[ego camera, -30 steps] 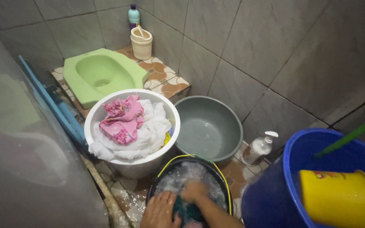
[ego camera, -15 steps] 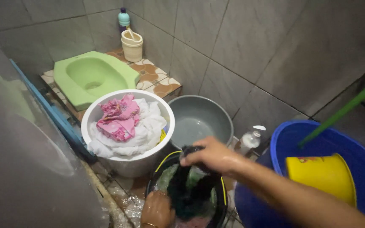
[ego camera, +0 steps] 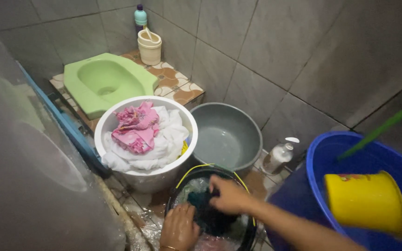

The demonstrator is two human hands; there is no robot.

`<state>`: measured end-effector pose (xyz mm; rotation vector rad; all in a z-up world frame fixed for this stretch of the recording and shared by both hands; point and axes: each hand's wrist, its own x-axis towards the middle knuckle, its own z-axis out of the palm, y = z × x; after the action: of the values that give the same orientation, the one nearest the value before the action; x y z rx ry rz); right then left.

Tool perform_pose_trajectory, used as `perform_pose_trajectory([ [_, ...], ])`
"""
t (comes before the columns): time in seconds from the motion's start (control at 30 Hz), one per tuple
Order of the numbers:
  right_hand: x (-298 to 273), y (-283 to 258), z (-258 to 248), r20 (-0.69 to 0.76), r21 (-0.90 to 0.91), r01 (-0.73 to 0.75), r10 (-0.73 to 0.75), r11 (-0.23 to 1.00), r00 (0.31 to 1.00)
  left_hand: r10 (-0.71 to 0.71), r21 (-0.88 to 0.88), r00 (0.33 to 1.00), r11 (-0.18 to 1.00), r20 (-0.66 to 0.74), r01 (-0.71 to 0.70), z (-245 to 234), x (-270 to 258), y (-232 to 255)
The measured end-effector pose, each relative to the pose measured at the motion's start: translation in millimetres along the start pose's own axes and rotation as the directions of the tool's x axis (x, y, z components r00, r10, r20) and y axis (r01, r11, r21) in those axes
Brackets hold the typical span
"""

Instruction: Washing various pieces of clothing by hand in buckets of soapy water.

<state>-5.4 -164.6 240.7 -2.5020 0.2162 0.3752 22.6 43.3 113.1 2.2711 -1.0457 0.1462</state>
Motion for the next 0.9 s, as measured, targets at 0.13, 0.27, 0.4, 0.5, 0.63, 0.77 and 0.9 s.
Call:
perform_pose_trajectory([
  [0.13, 6, 19, 77, 0.158, -0.348, -0.079, 0.141, 0.934, 0.977, -0.137, -0.009, 0.968, 0.990, 0.209, 0.142, -8, 3, 3],
  [0.27, 33, 7, 128, 0.143, -0.582, -0.164, 0.298, 0.797, 0.944, 0.022, -0.040, 1.000, 0.999, -0.013, -0.022, -7, 8, 3],
  [0.4, 114, 141, 245, 0.049, -0.663, -0.106, 0.185, 0.741, 0.982, -0.113, -0.045, 0.971, 0.991, 0.208, 0.125, -28, 17, 16],
  [0.5, 121, 192, 248, -0.329, -0.469, 0.006, -0.181, 0.883, 0.927, -0.030, 0.004, 0.999, 1.000, 0.043, 0.030, 0, 3, 0],
  [0.63, 80, 125, 125, -0.119, 0.245, 0.014, 0.016, 0.969, 0.993, 0.271, 0.118, 0.908, 0.962, -0.320, -0.245, 21, -9, -17],
  [0.77, 28, 36, 23, -0.234, 0.359, 0.123, -0.039, 0.925, 0.971, 0.121, 0.014, 0.985, 0.993, -0.120, -0.121, 36, -13, -25],
  [0.9, 0, -5, -49, 0.000, 0.496, 0.013, -0.015, 0.868, 1.000, 0.181, 0.121, 0.952, 0.980, -0.246, -0.155, 24, -9, -11],
])
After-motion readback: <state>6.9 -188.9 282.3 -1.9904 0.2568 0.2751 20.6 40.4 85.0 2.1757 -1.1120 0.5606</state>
